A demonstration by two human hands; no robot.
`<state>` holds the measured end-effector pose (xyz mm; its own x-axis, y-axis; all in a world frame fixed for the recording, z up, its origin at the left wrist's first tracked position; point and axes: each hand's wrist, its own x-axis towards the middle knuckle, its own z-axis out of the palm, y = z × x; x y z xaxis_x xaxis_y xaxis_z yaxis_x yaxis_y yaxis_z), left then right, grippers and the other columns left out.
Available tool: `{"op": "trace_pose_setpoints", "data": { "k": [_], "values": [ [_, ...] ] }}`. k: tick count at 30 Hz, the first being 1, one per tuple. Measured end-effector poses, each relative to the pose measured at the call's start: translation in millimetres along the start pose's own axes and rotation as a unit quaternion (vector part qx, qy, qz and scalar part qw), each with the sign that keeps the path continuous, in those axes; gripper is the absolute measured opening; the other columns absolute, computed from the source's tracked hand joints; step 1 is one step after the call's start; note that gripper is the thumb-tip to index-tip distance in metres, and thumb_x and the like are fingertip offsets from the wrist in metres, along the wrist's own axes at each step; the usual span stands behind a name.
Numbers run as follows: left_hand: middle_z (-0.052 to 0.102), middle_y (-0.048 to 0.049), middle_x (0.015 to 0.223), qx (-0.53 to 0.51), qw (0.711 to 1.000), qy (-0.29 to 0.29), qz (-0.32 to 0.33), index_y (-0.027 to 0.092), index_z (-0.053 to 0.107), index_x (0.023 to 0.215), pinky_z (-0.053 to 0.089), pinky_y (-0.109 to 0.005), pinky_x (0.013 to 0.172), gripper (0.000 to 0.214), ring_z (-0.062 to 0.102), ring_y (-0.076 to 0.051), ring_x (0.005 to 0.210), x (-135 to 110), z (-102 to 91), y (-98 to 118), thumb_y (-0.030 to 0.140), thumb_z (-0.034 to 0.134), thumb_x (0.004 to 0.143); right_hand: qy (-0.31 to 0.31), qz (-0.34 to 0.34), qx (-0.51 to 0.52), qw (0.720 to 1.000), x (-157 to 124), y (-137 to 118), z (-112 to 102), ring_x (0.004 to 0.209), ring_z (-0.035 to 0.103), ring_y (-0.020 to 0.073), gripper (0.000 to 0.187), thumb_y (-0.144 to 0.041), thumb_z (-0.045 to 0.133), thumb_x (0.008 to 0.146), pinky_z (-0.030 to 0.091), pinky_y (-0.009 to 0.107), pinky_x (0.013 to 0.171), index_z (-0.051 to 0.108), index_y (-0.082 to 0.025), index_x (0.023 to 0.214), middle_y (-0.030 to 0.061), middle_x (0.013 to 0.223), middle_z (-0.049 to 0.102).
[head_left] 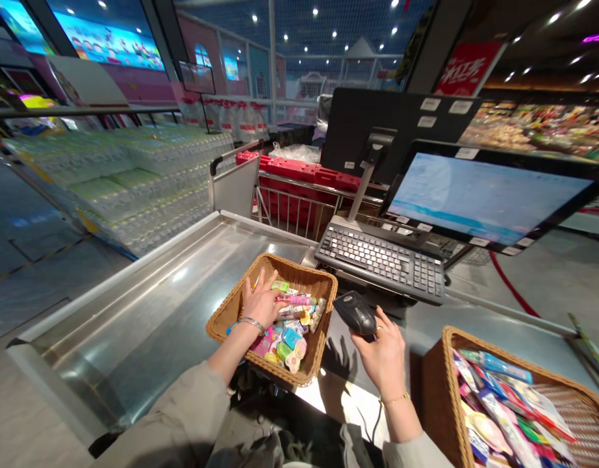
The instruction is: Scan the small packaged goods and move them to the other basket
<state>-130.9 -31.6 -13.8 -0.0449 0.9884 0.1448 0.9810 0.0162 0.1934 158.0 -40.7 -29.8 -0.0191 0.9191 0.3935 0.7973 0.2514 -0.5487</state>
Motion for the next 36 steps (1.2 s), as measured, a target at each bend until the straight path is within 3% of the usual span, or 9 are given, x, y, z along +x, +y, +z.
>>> {"op": "trace_pose_setpoints", "data": {
  "k": [9, 36],
  "values": [
    [0.033, 0.0005, 0.156, -0.016, 0.996, 0.084, 0.039, 0.031, 0.073, 0.102, -0.001, -0.069, 0.115, 0.022, 0.011, -0.034, 0.149, -3.0, -10.4, 11.8, 0.043, 0.063, 0.086, 0.014, 0.003, 0.000, 1.000, -9.0, -3.1, -10.4, 0.130, 0.047, 0.0316, 0.027, -0.035, 0.060, 0.070, 0.024, 0.055, 0.110, 0.071, -0.022, 0.091, 0.0092, 0.111, 0.071],
    [0.031, 0.0021, 0.157, -0.050, 0.990, 0.101, 0.086, 0.032, 0.072, 0.102, -0.002, -0.069, 0.115, 0.021, 0.007, -0.033, 0.150, 0.5, -22.1, 51.7, 0.042, 0.061, 0.087, 0.039, 0.016, -0.024, 0.999, -32.7, 1.8, -37.3, 0.132, 0.045, 0.0301, 0.026, -0.033, 0.059, 0.071, 0.021, 0.057, 0.111, 0.070, -0.023, 0.092, 0.0068, 0.113, 0.071]
  ]
}}
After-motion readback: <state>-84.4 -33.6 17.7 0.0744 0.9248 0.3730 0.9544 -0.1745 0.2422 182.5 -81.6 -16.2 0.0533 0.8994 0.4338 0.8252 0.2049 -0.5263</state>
